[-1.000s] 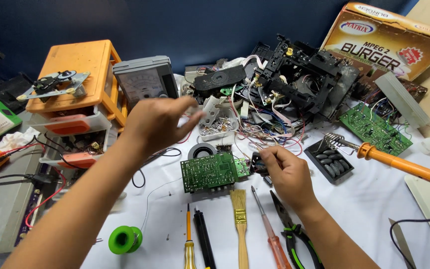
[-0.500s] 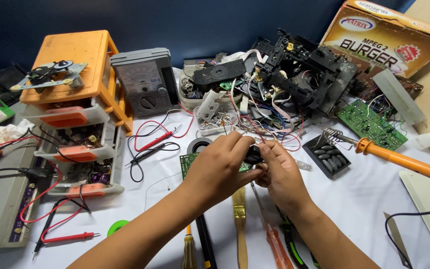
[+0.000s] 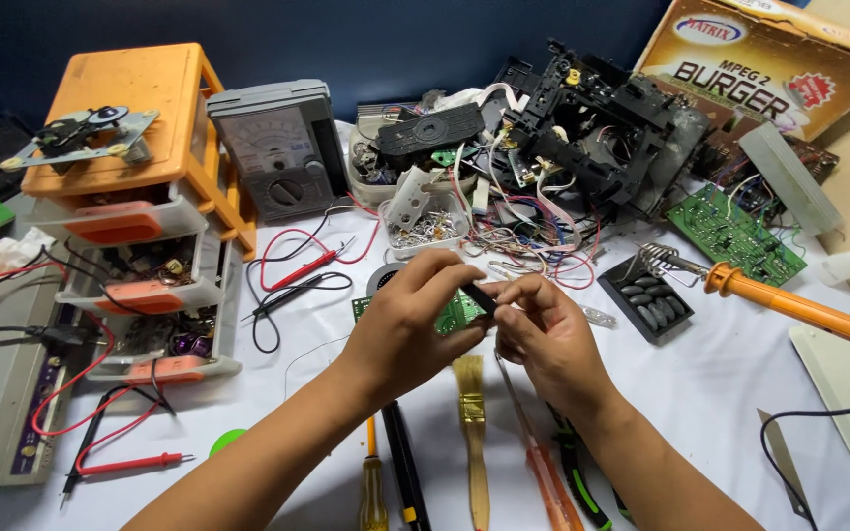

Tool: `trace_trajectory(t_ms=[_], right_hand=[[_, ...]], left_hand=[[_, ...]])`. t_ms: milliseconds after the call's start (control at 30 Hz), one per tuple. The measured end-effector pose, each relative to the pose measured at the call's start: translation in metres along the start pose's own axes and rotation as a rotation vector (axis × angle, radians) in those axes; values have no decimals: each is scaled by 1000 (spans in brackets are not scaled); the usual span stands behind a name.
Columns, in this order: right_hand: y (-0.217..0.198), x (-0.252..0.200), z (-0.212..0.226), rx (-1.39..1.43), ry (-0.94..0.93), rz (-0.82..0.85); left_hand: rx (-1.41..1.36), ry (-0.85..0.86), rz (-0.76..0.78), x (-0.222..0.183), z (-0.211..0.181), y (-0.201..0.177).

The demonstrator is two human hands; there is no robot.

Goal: Cleaning a circuit board with a brush and performing soldering repairs on an electronics workstation.

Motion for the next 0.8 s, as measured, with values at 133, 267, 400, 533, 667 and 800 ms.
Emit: trace_trajectory(t_ms=[133, 267, 400, 533, 667, 800], right_hand=[[-1, -1, -2, -18, -13, -12], [-8, 1, 4, -221, -20, -33], [-14, 4, 13, -449, -43, -54], [-17, 6, 19, -548, -75, -72], [-17, 4, 20, -653, -118, -38], [-15, 5, 21, -696, -136, -20]], left_hand=[[-350, -52, 37, -2, 21, -10], [-1094, -369, 55, -8, 71, -1], [-1367, -507, -125, -4, 104, -4], [-1388, -566, -209, -4, 120, -5], [-1306, -573, -248, -10, 131, -1], [-1230, -588, -270, -18, 138, 7]])
Point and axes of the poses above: each hand's wrist, its own x-axis towards the middle knuckle, its own y-axis out of the palm, z = x × y, the point moved 6 cm from there along x, towards the middle knuckle, and after that the axes turned 7 degrees about z, right-handed, at the moved point
